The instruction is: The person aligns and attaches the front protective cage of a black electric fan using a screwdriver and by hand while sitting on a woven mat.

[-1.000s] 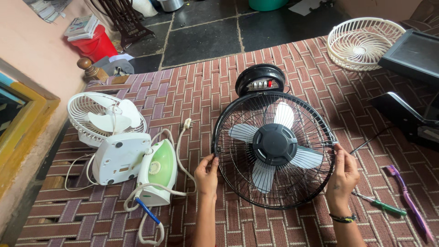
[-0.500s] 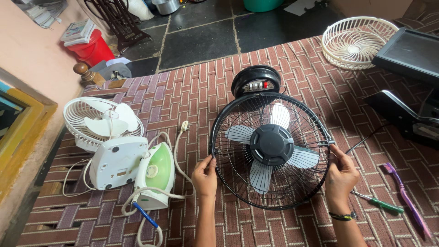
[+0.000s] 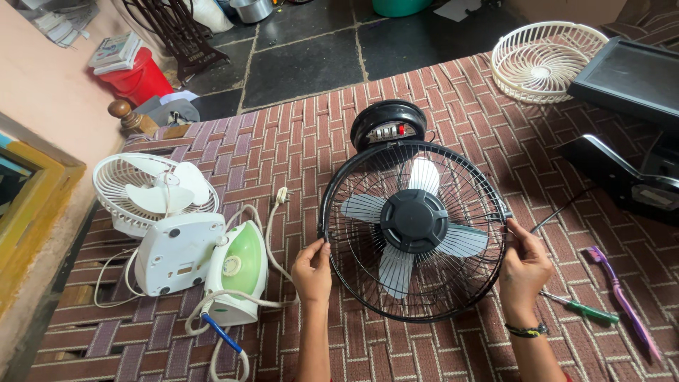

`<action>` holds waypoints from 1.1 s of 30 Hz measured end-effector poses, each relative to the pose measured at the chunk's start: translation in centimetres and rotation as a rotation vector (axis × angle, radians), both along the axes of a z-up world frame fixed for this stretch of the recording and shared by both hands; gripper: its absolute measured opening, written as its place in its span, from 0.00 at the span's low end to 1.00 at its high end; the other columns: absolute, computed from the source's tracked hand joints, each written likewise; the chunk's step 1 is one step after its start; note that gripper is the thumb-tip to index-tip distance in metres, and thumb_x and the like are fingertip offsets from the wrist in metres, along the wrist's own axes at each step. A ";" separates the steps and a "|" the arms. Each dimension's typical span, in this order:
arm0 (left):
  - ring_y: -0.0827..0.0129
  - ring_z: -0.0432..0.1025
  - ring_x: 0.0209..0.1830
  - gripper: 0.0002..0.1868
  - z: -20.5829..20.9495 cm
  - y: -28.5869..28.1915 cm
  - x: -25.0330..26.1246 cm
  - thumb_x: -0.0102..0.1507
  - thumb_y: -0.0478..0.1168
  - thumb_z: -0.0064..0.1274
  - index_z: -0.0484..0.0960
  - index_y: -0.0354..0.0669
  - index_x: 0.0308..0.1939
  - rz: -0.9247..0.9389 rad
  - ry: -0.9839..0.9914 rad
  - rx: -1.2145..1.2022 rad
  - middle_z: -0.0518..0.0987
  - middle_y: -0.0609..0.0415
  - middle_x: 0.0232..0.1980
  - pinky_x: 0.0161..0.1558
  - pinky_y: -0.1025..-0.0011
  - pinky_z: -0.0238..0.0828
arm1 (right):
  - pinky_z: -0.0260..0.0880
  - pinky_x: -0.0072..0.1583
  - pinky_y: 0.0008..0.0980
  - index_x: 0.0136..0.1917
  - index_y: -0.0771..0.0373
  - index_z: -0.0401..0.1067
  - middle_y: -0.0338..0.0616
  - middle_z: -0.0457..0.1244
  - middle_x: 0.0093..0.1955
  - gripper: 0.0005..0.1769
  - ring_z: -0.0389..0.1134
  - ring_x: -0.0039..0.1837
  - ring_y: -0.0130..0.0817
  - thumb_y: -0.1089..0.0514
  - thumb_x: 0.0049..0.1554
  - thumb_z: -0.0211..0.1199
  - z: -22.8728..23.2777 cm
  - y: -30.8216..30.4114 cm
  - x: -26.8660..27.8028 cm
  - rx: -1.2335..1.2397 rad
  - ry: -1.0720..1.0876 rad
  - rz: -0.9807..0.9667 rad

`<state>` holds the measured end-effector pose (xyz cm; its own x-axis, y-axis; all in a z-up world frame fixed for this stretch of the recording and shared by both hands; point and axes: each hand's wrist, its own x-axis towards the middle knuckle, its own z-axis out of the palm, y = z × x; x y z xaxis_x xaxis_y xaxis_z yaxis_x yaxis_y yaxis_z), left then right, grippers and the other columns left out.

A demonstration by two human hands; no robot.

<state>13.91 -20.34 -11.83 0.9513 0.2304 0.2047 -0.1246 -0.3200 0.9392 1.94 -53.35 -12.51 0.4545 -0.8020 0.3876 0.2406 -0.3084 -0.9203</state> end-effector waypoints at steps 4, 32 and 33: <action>0.76 0.76 0.35 0.12 0.0 0.2 0.1 0.63 0.41 0.60 0.88 0.39 0.48 0.000 0.009 0.009 0.83 0.57 0.42 0.37 0.75 0.73 | 0.66 0.49 0.20 0.63 0.64 0.79 0.42 0.68 0.52 0.15 0.67 0.50 0.23 0.72 0.65 0.60 0.7 0.4 -0.3 -0.067 0.132 -0.073; 0.73 0.75 0.33 0.12 -4.2 2.0 3.7 0.62 0.29 0.57 0.83 0.32 0.50 -0.087 0.319 -0.367 0.84 0.52 0.40 0.32 0.76 0.70 | 0.63 0.45 0.20 0.62 0.66 0.78 0.36 0.68 0.46 0.12 0.64 0.45 0.18 0.65 0.66 0.63 -1.6 -2.1 -0.2 0.071 0.229 0.094; 0.73 0.75 0.33 0.12 -4.5 2.1 3.9 0.62 0.29 0.57 0.83 0.32 0.50 -0.067 0.319 -0.366 0.84 0.52 0.40 0.32 0.76 0.70 | 0.63 0.46 0.19 0.63 0.67 0.78 0.36 0.68 0.47 0.12 0.64 0.45 0.18 0.66 0.66 0.63 -1.6 -2.1 -0.4 0.008 0.233 0.079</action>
<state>17.82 -18.25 -16.37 0.9687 0.1684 -0.1825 0.1787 0.0374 0.9832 1.57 -55.44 -14.13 0.5922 -0.7631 0.2590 0.0449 -0.2896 -0.9561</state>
